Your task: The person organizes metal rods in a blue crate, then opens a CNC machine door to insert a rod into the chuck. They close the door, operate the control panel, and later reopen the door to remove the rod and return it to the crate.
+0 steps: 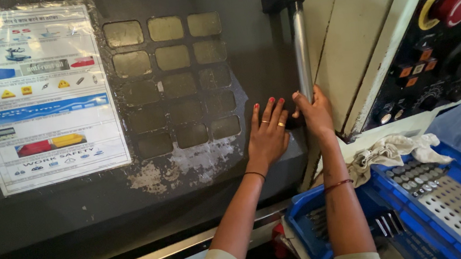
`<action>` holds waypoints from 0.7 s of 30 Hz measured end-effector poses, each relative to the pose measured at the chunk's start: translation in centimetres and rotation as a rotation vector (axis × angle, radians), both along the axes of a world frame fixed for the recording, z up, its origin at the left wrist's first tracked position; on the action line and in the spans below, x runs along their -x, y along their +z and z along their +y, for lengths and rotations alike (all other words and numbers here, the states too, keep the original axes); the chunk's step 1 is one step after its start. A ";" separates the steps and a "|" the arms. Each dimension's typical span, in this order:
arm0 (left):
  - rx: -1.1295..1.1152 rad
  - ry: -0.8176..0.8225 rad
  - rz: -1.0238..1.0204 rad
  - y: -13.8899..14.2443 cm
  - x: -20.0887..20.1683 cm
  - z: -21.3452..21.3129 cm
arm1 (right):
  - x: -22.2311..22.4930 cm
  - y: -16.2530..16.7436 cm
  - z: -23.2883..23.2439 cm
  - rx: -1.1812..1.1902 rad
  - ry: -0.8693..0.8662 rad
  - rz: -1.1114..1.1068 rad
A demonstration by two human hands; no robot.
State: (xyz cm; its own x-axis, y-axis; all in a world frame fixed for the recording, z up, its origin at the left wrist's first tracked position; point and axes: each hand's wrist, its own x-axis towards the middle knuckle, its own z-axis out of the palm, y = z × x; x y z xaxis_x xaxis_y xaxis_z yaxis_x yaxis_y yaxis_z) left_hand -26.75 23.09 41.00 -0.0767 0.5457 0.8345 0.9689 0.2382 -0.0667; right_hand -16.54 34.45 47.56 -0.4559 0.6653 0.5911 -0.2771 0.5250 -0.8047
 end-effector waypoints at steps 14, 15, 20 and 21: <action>-0.016 -0.030 -0.016 -0.1 0.4 0.4 | 0.4 -0.3 0.5 0.011 0.005 -0.004; -0.017 -0.037 -0.017 -0.1 0.4 0.4 | 0.4 -0.4 0.6 0.012 0.019 0.014; -0.028 -0.049 -0.026 -0.2 0.0 0.3 | 0.5 -0.8 1.3 0.004 0.008 0.013; -0.027 -0.051 -0.028 -0.3 -0.1 0.3 | 0.4 -0.9 1.4 0.001 0.012 0.011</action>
